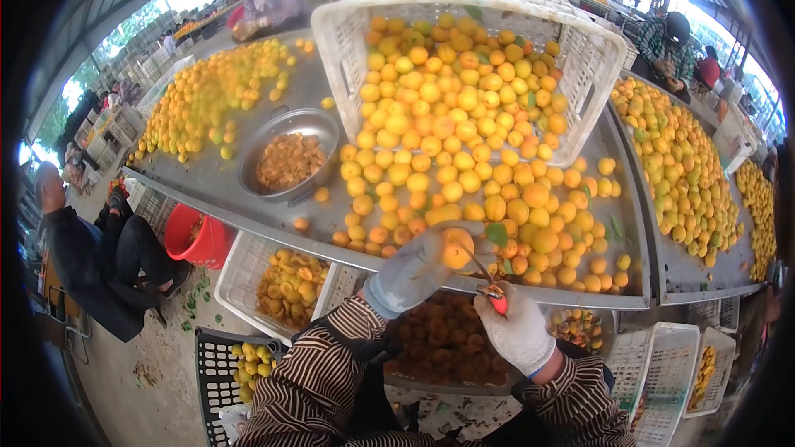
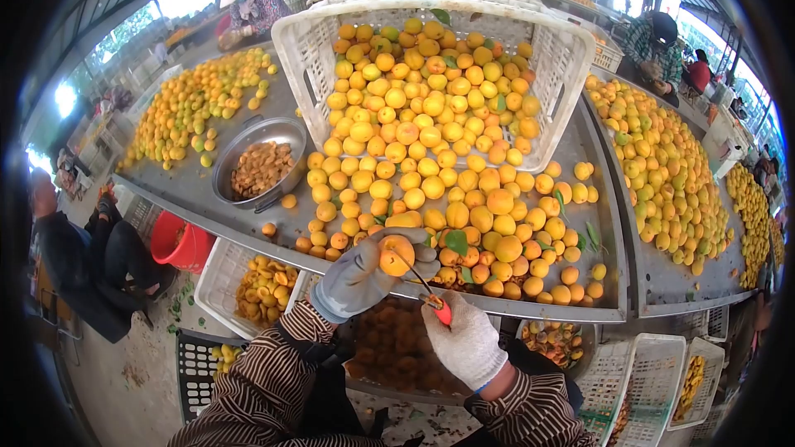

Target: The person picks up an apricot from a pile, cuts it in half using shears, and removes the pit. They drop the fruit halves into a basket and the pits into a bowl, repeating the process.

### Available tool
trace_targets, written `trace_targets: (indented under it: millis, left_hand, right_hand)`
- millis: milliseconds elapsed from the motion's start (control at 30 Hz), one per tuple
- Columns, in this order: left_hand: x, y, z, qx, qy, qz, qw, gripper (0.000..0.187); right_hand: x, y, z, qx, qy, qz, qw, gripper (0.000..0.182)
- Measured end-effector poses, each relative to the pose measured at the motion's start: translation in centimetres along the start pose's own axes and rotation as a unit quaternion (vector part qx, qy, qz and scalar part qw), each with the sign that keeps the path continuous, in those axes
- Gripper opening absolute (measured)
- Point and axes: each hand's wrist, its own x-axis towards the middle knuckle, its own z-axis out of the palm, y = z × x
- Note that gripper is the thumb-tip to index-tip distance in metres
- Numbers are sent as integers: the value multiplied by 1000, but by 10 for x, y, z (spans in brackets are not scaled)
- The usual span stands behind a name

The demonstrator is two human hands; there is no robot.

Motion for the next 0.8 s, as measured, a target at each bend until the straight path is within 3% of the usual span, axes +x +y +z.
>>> trace_targets:
  millis: [167, 233, 367, 467, 533, 633, 800]
  left_hand:
    - [-3, 0, -2, 28, 13, 12, 999, 66]
    - [-6, 4, -4, 183, 75, -8, 980, 65]
    - [-6, 12, 16, 240, 86, -17, 967, 64]
    - [-4, 4, 16, 232, 96, -8, 968, 61]
    - [1, -18, 9, -117, 92, 11, 989, 60]
    - [6, -17, 11, -236, 102, -31, 966, 68]
    - [2, 1, -2, -41, 96, -71, 992, 63]
  right_hand:
    - [1, 9, 10, 6, 21, -3, 1000, 21]
    - [1, 11, 12, -3, 21, 6, 1000, 20]
    - [3, 14, 18, -15, 37, 3, 999, 20]
    - [2, 20, 29, 4, 57, 9, 998, 22]
    - [3, 20, 36, 24, 73, 16, 997, 23]
    - [4, 20, 43, 19, 91, 11, 996, 24]
    - [7, 20, 33, -28, 89, 27, 995, 22]
